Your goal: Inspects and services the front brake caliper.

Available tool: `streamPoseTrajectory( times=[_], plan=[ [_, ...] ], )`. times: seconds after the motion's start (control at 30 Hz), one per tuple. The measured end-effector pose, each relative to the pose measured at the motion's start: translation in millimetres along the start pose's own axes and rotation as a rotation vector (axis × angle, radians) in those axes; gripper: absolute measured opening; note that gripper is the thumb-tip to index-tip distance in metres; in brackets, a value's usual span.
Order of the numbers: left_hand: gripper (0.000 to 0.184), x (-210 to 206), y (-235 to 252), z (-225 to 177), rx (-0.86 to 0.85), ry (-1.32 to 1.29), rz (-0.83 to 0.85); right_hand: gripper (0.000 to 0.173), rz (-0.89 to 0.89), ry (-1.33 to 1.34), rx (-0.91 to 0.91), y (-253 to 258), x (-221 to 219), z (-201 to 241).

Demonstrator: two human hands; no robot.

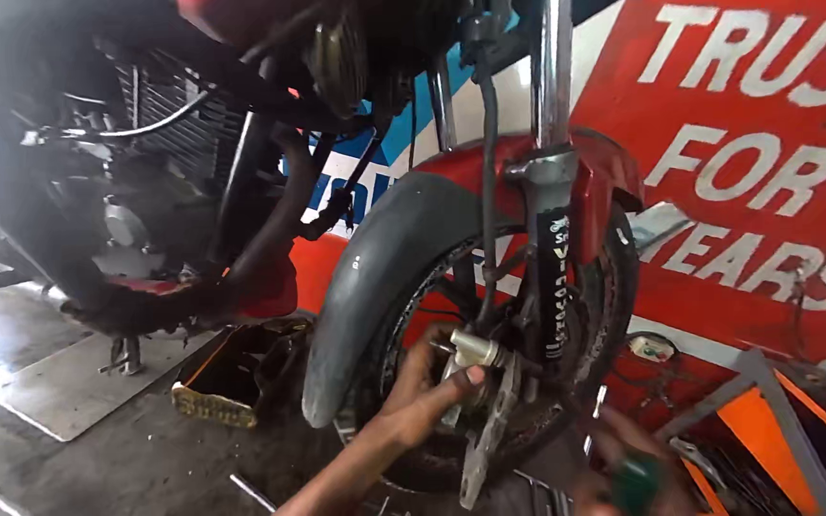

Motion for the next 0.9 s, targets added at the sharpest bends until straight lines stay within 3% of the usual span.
streamPoseTrajectory(
  times=[0.07,0.1,0.17,0.3,0.4,0.5,0.63,0.73,0.83,0.9],
  plan=[
    [0.073,4.2,-1.0,-5.1,0.011,0.213,-0.01,0.11,0.036,0.033,-0.047,15.6,-35.6,-27.3],
    [0.078,8.1,-2.2,-8.5,0.011,0.327,-0.018,0.117,0.049,0.051,-0.025,18.8,-48.9,-34.4],
    [0.076,15.8,-2.8,-19.4,-0.03,0.495,-0.024,0.112,0.079,0.135,0.061,20.4,-66.6,-39.7],
    [0.044,21.4,-0.1,-50.6,-0.177,0.737,-0.013,0.11,0.047,0.167,0.084,18.6,-75.1,-50.9],
    [0.028,12.0,-3.7,-72.5,-0.388,0.974,-0.07,0.092,0.015,0.234,0.098,19.3,-73.1,-57.3],
    [0.027,5.9,-8.9,-78.1,-0.457,1.091,-0.158,0.08,0.023,0.287,0.115,22.0,-73.3,-51.6],
    [0.027,26.3,-9.8,-78.1,-0.345,0.883,-0.273,0.086,0.028,0.279,0.093,23.1,-73.5,-46.6],
    [0.03,41.6,-12.8,-112.9,-0.468,0.88,-0.375,0.075,0.043,0.357,0.08,21.4,-71.0,-42.3],
    [0.036,29.1,-25.1,-149.0,-0.572,1.001,-0.256,0.064,0.062,0.439,0.093,22.1,-69.7,-45.0],
    [0.043,14.5,-42.3,-149.9,-0.509,0.996,-0.091,0.063,0.047,0.419,0.068,23.0,-71.1,-45.7]
  ],
)
Point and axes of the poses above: each hand's wrist, its own y-axis towards the middle knuckle, its own x-axis out of the back of the hand, z = x × y, the point moved 9 cm from there along y, towards the middle knuckle, and after that the axes turned 8 degrees about -x, right-handed, at the moved point
